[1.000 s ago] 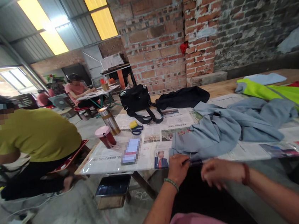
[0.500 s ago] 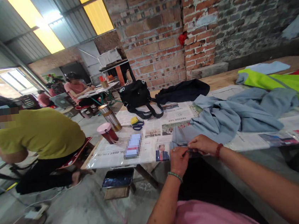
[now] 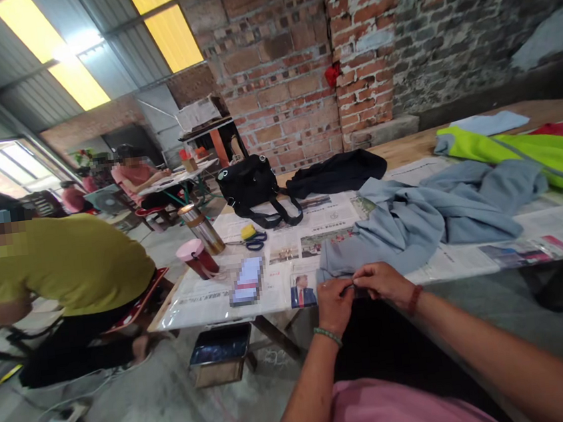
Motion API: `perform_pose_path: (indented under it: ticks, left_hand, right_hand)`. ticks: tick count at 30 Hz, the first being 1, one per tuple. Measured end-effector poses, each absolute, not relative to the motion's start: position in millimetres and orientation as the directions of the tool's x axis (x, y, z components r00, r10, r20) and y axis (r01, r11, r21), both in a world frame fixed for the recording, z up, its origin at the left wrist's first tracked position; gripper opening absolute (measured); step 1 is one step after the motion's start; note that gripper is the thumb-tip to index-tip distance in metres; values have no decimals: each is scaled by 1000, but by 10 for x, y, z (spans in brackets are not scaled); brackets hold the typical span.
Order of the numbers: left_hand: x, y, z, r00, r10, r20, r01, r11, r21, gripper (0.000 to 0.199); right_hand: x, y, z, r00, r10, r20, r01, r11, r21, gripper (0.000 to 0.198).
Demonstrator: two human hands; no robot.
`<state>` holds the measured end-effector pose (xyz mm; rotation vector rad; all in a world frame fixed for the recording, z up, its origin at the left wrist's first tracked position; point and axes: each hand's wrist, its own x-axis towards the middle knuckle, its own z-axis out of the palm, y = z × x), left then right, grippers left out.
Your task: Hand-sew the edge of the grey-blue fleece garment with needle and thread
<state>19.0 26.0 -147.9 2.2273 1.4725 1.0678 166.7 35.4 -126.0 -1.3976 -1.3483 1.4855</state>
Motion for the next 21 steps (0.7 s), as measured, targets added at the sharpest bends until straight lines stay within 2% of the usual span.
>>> perform_pose_path:
  ticks: [5, 8, 14, 17, 21]
  left_hand:
    - [184, 263, -1474, 230, 877, 421, 692, -452, 562, 24]
    - [178, 264, -1478, 238, 878, 416, 695, -453, 559, 24]
    - [176, 248, -1474, 223, 882, 414, 713, -437, 548, 21]
    - [178, 239, -1480, 226, 884, 409, 717, -435, 545, 21]
    - [182, 232, -1467, 232, 890, 393, 731, -426, 534, 22]
  right_hand:
    - [1625, 352, -1269, -143, 972, -184, 178, -158, -971, 7]
    - [1625, 367, -1267, -123, 974, -192, 174, -169, -970, 7]
    - [1672, 354, -1316, -195, 944, -265, 186, -230, -955, 24]
    - [1654, 349, -1352, -205, 954, -218, 177, -183, -967, 22]
    - [1601, 355, -1391, -126, 985, -120, 187, -95, -978, 17]
